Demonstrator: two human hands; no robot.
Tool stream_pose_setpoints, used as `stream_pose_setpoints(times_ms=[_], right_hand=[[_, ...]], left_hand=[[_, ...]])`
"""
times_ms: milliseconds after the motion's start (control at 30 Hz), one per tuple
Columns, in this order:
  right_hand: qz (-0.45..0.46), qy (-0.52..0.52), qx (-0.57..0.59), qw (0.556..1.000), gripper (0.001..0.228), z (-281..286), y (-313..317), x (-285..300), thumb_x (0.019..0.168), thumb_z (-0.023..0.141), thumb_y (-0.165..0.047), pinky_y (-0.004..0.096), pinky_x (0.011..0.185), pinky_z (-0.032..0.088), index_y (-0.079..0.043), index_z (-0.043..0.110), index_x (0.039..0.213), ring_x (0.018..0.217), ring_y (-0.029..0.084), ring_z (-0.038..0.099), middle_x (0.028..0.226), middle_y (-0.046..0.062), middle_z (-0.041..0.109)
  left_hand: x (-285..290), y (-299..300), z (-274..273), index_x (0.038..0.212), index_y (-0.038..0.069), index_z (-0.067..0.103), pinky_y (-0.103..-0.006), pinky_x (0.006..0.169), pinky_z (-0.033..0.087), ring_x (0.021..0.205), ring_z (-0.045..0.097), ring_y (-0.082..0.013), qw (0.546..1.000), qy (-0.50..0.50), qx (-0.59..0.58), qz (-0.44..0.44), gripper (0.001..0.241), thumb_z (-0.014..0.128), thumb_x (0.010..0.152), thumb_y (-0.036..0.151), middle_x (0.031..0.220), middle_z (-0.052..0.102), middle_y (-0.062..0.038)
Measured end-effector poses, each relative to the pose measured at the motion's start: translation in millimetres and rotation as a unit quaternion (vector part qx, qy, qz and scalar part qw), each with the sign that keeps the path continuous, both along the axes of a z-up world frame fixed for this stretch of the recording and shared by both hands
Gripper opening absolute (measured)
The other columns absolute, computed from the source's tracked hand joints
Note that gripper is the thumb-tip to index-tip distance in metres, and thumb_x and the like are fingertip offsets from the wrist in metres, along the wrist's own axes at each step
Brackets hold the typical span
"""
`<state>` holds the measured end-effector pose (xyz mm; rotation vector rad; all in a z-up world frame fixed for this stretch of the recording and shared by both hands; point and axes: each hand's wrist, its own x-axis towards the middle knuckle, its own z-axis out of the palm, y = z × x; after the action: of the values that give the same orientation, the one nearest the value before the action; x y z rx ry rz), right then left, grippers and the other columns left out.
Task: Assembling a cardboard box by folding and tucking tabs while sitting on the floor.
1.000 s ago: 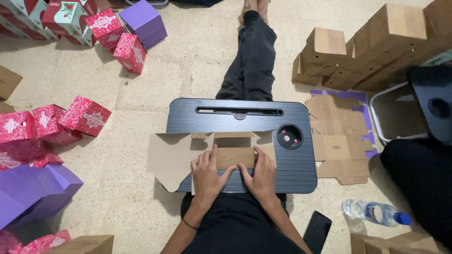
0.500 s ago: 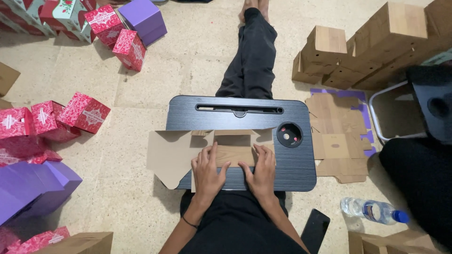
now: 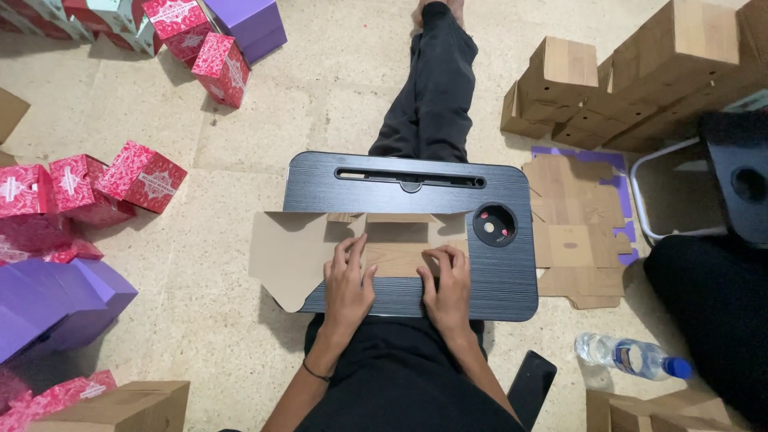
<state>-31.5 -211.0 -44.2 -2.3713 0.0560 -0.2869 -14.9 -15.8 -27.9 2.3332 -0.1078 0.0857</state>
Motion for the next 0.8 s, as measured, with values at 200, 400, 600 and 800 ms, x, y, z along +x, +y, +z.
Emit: stream_pose_setpoints(times_ms=[200, 400, 600, 800], right_hand=[[-0.001, -0.009, -0.012, 1.000, 0.016, 2, -1, -1, 0.094, 0.070, -0.014, 0.046, 0.096, 0.049, -0.014, 0.071, 0.110, 0.110, 0.034, 0.060, 0.114, 0.008, 0.055], [0.000, -0.009, 0.019, 1.000, 0.014, -4, -7, 1, 0.094, 0.070, -0.010, 0.046, 0.096, 0.051, -0.012, 0.070, 0.108, 0.109, 0.035, 0.062, 0.113, 0.009, 0.057], [0.032, 0.033, 0.038, 0.998, 0.030, 6, -24, 4, 0.084, 0.082, -0.016, 0.046, 0.093, 0.055, -0.015, 0.070, 0.111, 0.105, 0.033, 0.066, 0.115, 0.008, 0.060], [0.042, 0.047, 0.015, 0.998, 0.031, 28, -30, 4, 0.085, 0.082, -0.020, 0.047, 0.095, 0.055, -0.005, 0.074, 0.112, 0.109, 0.038, 0.067, 0.114, 0.015, 0.065]], left_hand=[[2, 6, -10, 0.132, 0.015, 0.067, -0.0412, 0.094, 0.044, 0.105, 0.067, -0.0265, 0.999, 0.002, 0.031, -0.030, 0.035, 0.062, 0.098, 0.017, 0.130, 0.056, -0.007], [7, 24, -16, 0.122, 0.012, 0.072, -0.0432, 0.095, 0.049, 0.099, 0.072, -0.0283, 0.998, -0.021, -0.034, -0.052, 0.026, 0.068, 0.096, 0.018, 0.122, 0.061, -0.006], [5, 66, 28, 0.121, 0.011, 0.073, -0.0426, 0.103, 0.050, 0.115, 0.069, -0.0276, 0.989, -0.043, -0.002, -0.141, 0.031, 0.060, 0.095, 0.000, 0.120, 0.068, -0.008], [9, 90, 23, 0.130, 0.012, 0.071, -0.0608, 0.122, 0.016, 0.143, 0.045, -0.0402, 0.974, 0.021, 0.018, -0.223, 0.049, 0.059, 0.084, 0.002, 0.146, 0.059, -0.016]])
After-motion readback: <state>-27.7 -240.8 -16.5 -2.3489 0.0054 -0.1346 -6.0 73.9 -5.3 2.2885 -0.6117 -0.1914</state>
